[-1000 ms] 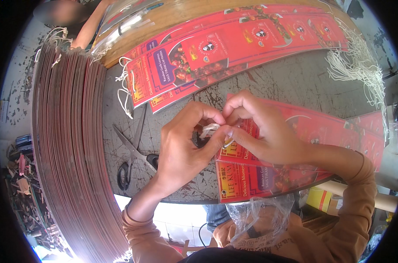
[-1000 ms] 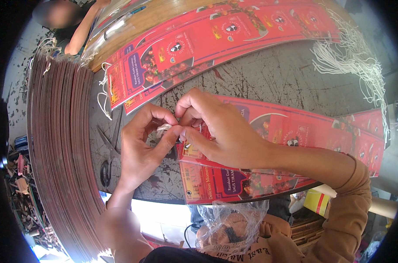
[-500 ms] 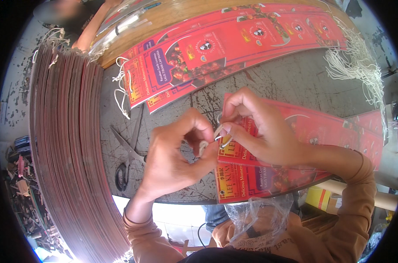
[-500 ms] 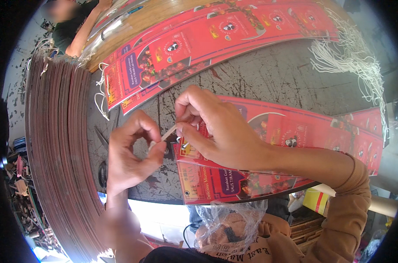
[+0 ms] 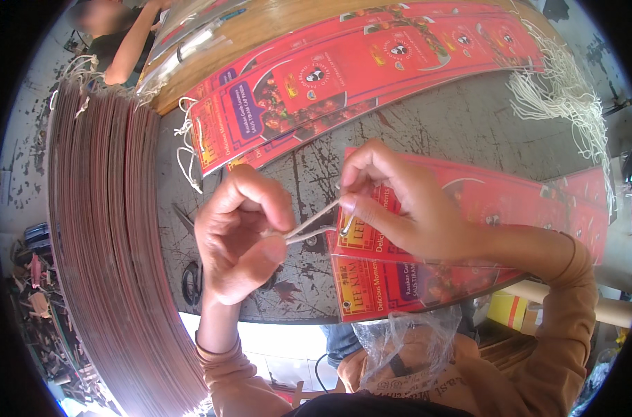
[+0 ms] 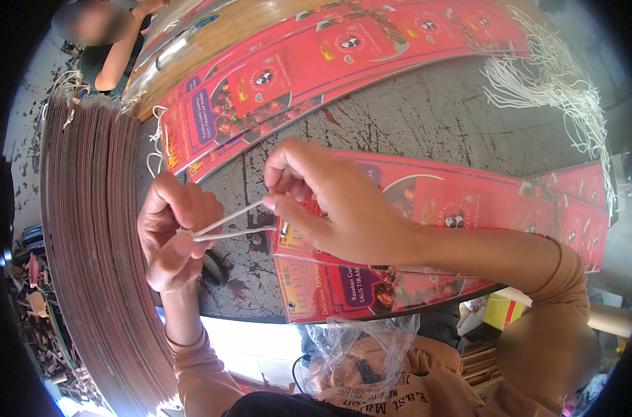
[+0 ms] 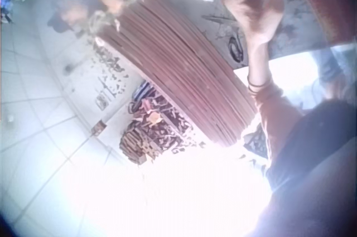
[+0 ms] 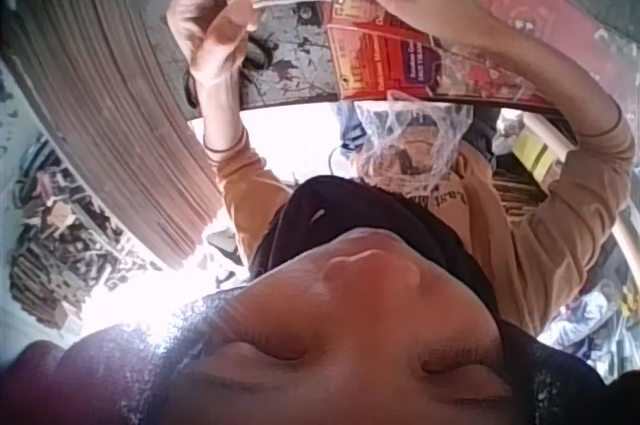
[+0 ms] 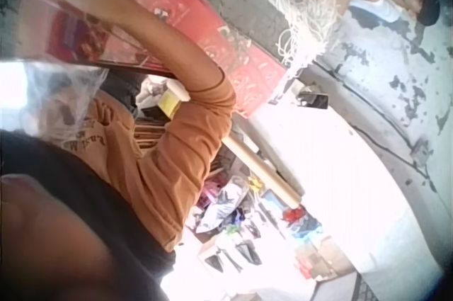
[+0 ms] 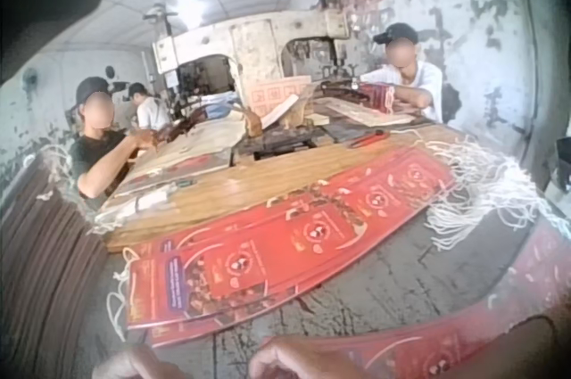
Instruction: The person ties white strings around red rectangular packages. They cut the strings with scissors, thread them through holes in the packages, and tie knots to secure them. The person handles multiple packages one at a time, stacking completed ones on the table.
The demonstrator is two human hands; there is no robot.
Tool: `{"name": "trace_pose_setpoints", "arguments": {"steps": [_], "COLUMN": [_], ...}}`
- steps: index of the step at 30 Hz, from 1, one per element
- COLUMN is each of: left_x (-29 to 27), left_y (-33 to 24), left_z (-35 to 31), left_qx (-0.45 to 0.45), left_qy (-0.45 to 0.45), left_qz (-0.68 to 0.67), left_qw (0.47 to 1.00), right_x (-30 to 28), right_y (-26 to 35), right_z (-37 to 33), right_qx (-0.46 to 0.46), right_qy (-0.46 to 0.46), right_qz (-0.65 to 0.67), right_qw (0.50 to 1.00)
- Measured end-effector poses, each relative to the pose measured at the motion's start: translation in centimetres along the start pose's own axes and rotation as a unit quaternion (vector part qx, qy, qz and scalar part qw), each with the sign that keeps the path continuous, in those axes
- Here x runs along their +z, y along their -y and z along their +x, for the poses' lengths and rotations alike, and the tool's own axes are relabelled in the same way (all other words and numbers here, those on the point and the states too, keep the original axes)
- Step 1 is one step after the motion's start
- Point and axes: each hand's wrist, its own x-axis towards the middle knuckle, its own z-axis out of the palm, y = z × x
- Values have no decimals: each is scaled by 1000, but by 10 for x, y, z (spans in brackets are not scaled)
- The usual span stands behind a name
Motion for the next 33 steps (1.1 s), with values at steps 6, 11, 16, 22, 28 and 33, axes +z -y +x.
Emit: {"name": "trace_pose_setpoints", "arguments": {"steps": [6, 11, 16, 22, 28, 33], "left_x": [6, 9, 14, 14, 18, 25], "left_y": [-2, -2, -2, 8, 13, 18], "left_z": [2, 1, 0, 5, 6, 3], "left_qx": [36, 15, -15, 15, 26, -14], "left_qy": [46, 28, 3, -10, -42, -65], "left_qz": [73, 83, 111, 212, 176, 126], "left_qw": [996, 996, 994, 977, 983, 990], "right_x": [0, -7, -2, -1, -4, -6], "right_y": [0, 8, 3, 5, 2, 2], "right_z": [2, 1, -1, 2, 3, 1], "right_qx": [-6, 33, 18, -72, -129, -154], "right_qy": [-25, 51, -12, -58, -65, -37], "right_qz": [-19, -68, -17, -70, -73, -80], "right_qw": [1000, 996, 1000, 993, 987, 984]}}
